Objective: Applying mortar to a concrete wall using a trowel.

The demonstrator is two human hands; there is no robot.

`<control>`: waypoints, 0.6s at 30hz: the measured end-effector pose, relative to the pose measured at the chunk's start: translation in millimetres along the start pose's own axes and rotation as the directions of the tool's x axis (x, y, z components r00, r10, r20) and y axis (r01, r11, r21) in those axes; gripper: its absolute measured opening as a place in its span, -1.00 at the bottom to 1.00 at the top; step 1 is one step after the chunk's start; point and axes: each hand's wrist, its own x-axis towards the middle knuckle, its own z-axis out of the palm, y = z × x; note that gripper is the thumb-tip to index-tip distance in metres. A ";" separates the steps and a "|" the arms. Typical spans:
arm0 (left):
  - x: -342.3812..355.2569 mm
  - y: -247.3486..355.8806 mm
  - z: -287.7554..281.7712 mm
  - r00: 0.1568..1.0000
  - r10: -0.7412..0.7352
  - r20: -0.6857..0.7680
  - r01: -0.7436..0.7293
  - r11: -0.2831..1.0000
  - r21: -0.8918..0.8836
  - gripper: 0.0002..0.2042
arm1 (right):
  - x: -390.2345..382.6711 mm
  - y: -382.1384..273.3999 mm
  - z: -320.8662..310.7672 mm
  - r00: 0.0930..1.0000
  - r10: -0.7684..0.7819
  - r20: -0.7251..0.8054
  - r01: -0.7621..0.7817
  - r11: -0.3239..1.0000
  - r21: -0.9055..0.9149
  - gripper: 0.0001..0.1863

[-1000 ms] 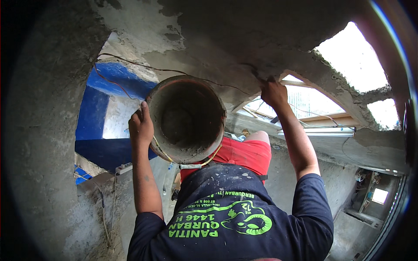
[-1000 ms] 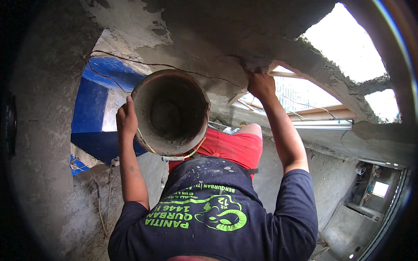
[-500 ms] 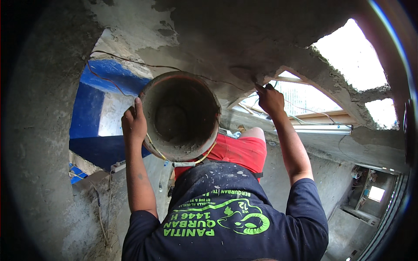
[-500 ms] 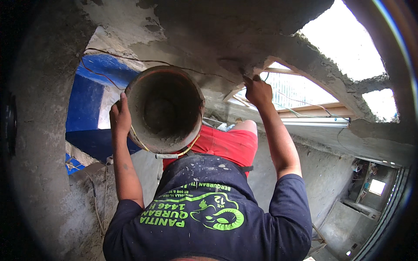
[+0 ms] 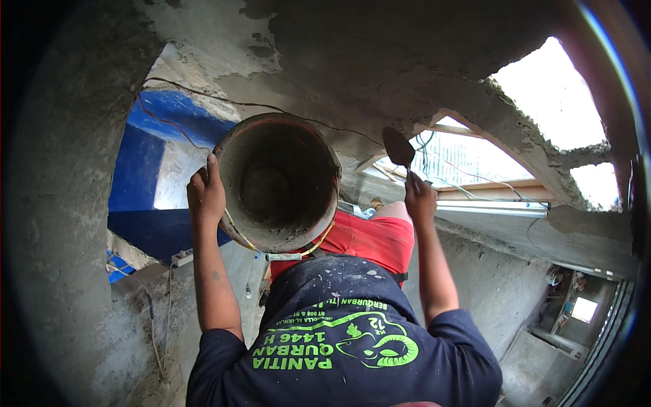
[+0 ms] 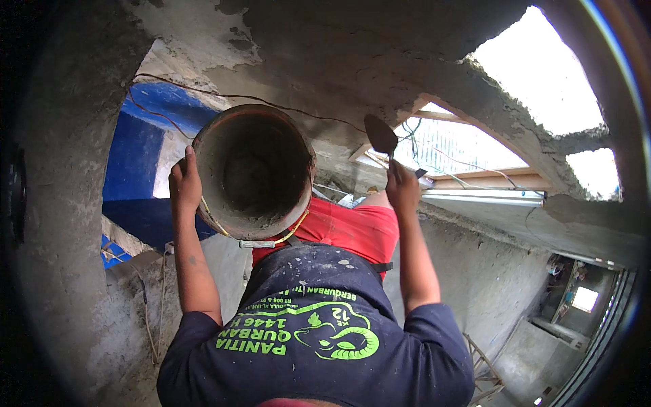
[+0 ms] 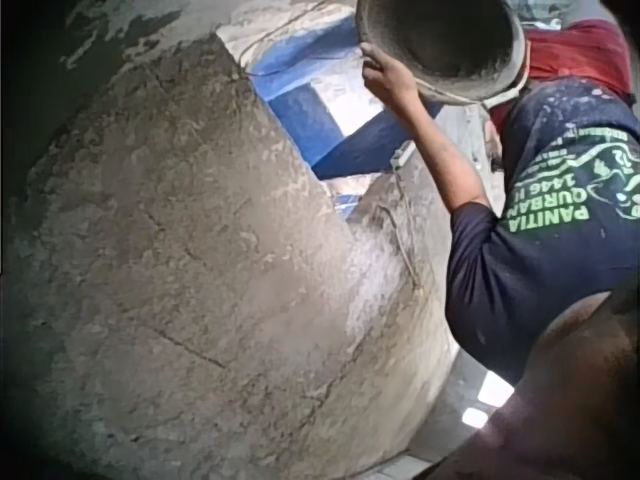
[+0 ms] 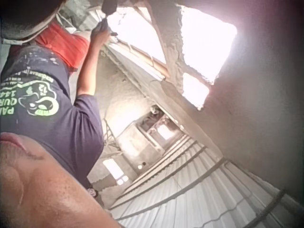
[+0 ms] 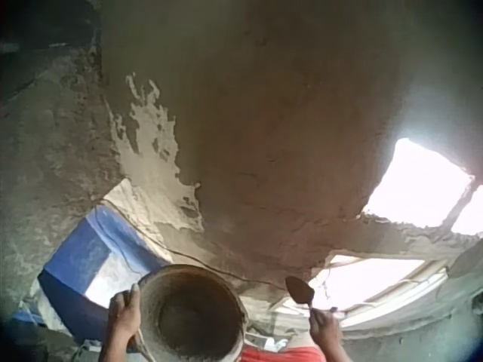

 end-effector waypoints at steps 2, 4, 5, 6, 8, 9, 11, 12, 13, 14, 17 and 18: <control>3.3 2.4 1.7 1.000 0.005 -0.016 -0.005 1.000 0.014 -0.29 | -35.1 15.1 23.9 0.990 0.056 -0.130 -0.016 0.957 0.289 -0.68; 6.5 2.4 2.2 1.000 0.011 -0.029 -0.010 0.999 0.041 -0.30 | -64.2 11.3 28.5 0.919 0.329 0.216 -0.389 0.676 0.625 -0.71; 7.5 3.0 3.3 0.999 0.034 -0.010 -0.033 0.998 0.050 -0.31 | -68.9 -0.2 26.0 0.917 0.330 0.226 -0.396 0.669 0.630 -0.71; 8.2 4.4 4.0 0.998 0.058 0.010 -0.059 0.996 0.060 -0.32 | -73.4 -10.0 19.8 0.849 0.356 0.390 -0.521 0.442 0.730 -0.70; 7.8 15.3 5.2 0.996 0.083 0.039 -0.085 0.994 0.062 -0.35 | -75.0 -30.6 0.8 0.762 0.341 0.550 -0.625 0.168 0.762 -0.68; 6.6 19.3 5.1 0.993 0.101 0.055 -0.105 0.992 0.073 -0.36 | -71.7 -36.9 -7.4 0.763 0.322 0.561 -0.640 0.257 0.724 -0.64; 3.8 32.2 8.6 0.984 0.158 0.087 -0.166 0.982 0.088 -0.36 | -56.0 -43.7 -28.6 0.771 0.270 0.578 -0.635 0.409 0.656 -0.48; 2.6 33.8 11.1 0.983 0.162 0.088 -0.171 0.980 0.103 -0.36 | -47.4 -51.7 -44.4 0.770 0.218 0.600 -0.628 0.429 0.649 -0.47; 0.1 41.2 13.2 0.979 0.180 0.093 -0.190 0.976 0.106 -0.36 | -39.6 -50.6 -55.5 0.787 0.141 0.600 -0.586 0.472 0.659 -0.46; -3.3 48.3 14.0 0.976 0.196 0.098 -0.206 0.972 0.111 -0.36 | -32.5 -48.2 -65.2 0.797 0.062 0.601 -0.543 0.509 0.668 -0.46; -8.4 66.0 21.8 0.959 0.251 0.133 -0.267 0.956 0.125 -0.40 | -14.8 -47.6 -83.6 0.893 -0.223 0.391 -0.102 0.746 0.658 -0.54; -11.4 71.0 22.8 0.954 0.259 0.153 -0.278 0.953 0.119 -0.41 | -4.7 -73.7 -107.5 0.882 -0.242 0.403 -0.011 0.847 0.532 -0.57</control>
